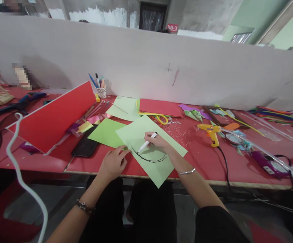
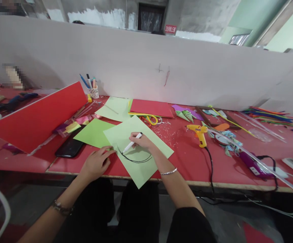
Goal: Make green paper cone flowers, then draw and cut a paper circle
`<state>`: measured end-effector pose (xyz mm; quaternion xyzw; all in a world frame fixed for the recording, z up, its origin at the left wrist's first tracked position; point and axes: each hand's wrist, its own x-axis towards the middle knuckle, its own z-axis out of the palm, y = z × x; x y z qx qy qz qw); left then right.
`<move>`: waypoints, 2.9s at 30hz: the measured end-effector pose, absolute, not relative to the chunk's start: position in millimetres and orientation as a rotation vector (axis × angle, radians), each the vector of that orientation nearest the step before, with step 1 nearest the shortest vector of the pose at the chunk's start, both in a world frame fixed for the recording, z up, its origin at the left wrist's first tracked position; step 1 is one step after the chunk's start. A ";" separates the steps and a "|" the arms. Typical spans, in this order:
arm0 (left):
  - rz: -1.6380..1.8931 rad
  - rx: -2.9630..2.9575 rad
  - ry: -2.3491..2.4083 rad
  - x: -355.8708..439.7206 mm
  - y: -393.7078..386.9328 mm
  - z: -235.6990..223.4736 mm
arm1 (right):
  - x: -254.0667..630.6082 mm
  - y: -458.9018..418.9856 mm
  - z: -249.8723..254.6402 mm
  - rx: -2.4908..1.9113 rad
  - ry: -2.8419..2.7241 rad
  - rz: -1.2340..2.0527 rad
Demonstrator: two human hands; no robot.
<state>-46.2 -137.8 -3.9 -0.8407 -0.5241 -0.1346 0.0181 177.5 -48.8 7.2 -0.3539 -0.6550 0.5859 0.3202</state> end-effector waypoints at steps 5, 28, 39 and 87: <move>-0.446 -2.638 -1.629 -46.7 -137.5 -4.5 | 176.3 -46.8 3.9 -0.923 -1.749 1.530; -0.502 -2.632 -1.652 -46.8 -138.7 -5.2 | 165.2 -48.8 -2.9 -0.992 -1.674 1.435; -0.468 -2.638 -1.613 -47.1 -138.1 -5.1 | 196.6 -25.8 1.9 -0.964 -1.120 1.176; -0.433 -2.622 -1.597 -47.3 -140.5 -3.1 | 192.3 -31.3 -2.7 -1.001 -1.633 1.319</move>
